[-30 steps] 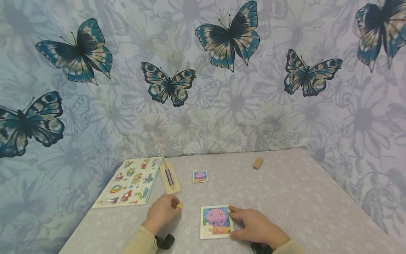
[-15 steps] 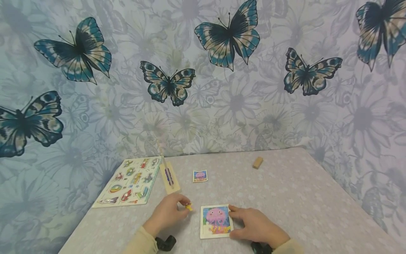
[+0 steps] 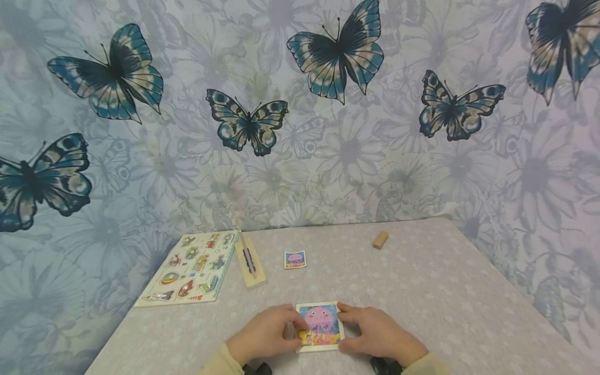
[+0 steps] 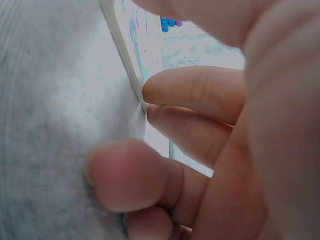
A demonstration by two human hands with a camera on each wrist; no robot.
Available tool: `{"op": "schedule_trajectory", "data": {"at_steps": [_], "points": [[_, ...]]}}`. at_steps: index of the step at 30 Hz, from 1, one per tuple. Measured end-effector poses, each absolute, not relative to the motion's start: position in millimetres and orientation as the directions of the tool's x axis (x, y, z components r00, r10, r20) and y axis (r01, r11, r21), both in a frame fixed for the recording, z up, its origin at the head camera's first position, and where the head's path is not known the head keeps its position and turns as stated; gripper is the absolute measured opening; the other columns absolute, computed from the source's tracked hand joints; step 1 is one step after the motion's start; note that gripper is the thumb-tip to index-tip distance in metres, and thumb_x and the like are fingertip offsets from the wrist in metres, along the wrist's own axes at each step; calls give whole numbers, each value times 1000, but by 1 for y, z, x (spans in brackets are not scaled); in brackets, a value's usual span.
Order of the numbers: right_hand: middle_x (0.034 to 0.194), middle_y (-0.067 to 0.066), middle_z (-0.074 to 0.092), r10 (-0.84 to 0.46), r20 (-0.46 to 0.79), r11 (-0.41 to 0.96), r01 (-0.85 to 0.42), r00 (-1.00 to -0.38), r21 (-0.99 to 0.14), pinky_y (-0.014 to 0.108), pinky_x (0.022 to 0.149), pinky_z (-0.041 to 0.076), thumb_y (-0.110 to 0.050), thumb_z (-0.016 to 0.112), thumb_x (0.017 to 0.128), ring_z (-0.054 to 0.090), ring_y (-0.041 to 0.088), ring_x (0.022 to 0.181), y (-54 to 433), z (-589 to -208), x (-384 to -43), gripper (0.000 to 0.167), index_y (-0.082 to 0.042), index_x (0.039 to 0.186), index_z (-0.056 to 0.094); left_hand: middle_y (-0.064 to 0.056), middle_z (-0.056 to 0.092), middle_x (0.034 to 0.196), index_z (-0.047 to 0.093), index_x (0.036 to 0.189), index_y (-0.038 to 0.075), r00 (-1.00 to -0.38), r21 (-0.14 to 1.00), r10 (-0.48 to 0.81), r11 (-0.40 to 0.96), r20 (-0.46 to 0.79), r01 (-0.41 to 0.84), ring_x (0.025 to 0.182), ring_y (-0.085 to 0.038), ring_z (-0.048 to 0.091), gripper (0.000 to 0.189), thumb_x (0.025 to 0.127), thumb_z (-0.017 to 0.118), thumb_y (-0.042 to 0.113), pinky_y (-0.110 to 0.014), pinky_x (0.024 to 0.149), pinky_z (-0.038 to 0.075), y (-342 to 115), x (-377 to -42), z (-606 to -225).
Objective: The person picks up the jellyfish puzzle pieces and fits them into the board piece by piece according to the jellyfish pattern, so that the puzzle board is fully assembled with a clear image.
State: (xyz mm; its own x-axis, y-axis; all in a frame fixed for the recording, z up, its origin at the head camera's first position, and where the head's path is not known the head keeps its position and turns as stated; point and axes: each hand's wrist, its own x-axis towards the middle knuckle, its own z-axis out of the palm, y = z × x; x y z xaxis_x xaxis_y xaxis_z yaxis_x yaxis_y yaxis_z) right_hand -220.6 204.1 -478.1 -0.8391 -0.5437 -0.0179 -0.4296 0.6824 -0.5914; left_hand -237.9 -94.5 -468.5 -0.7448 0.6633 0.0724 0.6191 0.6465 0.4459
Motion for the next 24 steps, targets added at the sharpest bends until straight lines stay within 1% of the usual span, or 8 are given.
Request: {"op": "schedule_trajectory", "data": {"at_steps": [6, 9, 13, 17, 21, 24], "points": [[157, 5, 50, -548, -2, 676, -441, -837, -591, 59, 106, 46, -60, 75, 87, 53, 36, 138, 204, -476, -219, 73, -15, 143, 62, 23, 62, 93, 77, 103, 29, -742, 445, 667, 645, 68, 621, 72, 5, 50, 16, 87, 80, 28, -17, 64, 45, -92, -238, -470], [157, 6, 50, -548, -1, 675, -442, -836, -590, 59, 105, 46, -60, 74, 87, 54, 36, 137, 204, -476, -219, 73, -15, 143, 62, 22, 61, 93, 77, 102, 29, -739, 458, 671, 639, 61, 618, 71, 5, 49, 15, 87, 80, 29, -17, 62, 44, -92, -238, -470], [157, 6, 49, -551, -2, 676, -445, -835, -587, 59, 105, 47, -60, 74, 88, 54, 36, 137, 202, -476, -220, 73, -13, 143, 62, 22, 59, 90, 77, 101, 30, -738, 469, 672, 634, 60, 615, 68, 5, 49, 8, 93, 76, 33, -17, 60, 44, -92, -238, -471], [157, 6, 49, -553, 3, 678, -452, -833, -580, 58, 104, 47, -59, 73, 88, 55, 36, 137, 202, -477, -220, 73, -12, 143, 62, 22, 58, 87, 76, 98, 31, -769, 456, 631, 658, 100, 599, 67, 5, 49, 6, 97, 72, 35, -18, 59, 43, -90, -237, -473], [157, 6, 49, -553, 3, 676, -451, -833, -582, 58, 104, 47, -58, 73, 89, 55, 36, 137, 203, -477, -220, 73, -12, 143, 62, 21, 57, 83, 73, 90, 31, -810, 463, 573, 688, 126, 558, 66, 5, 49, 7, 94, 76, 36, -19, 59, 43, -87, -237, -475], [158, 6, 49, -550, -5, 676, -442, -835, -590, 59, 105, 47, -57, 74, 89, 54, 36, 137, 203, -477, -220, 72, -12, 143, 62, 20, 55, 78, 68, 83, 30, -833, 488, 545, 704, 95, 516, 65, 5, 49, 15, 91, 79, 35, -19, 58, 43, -85, -237, -478]]}}
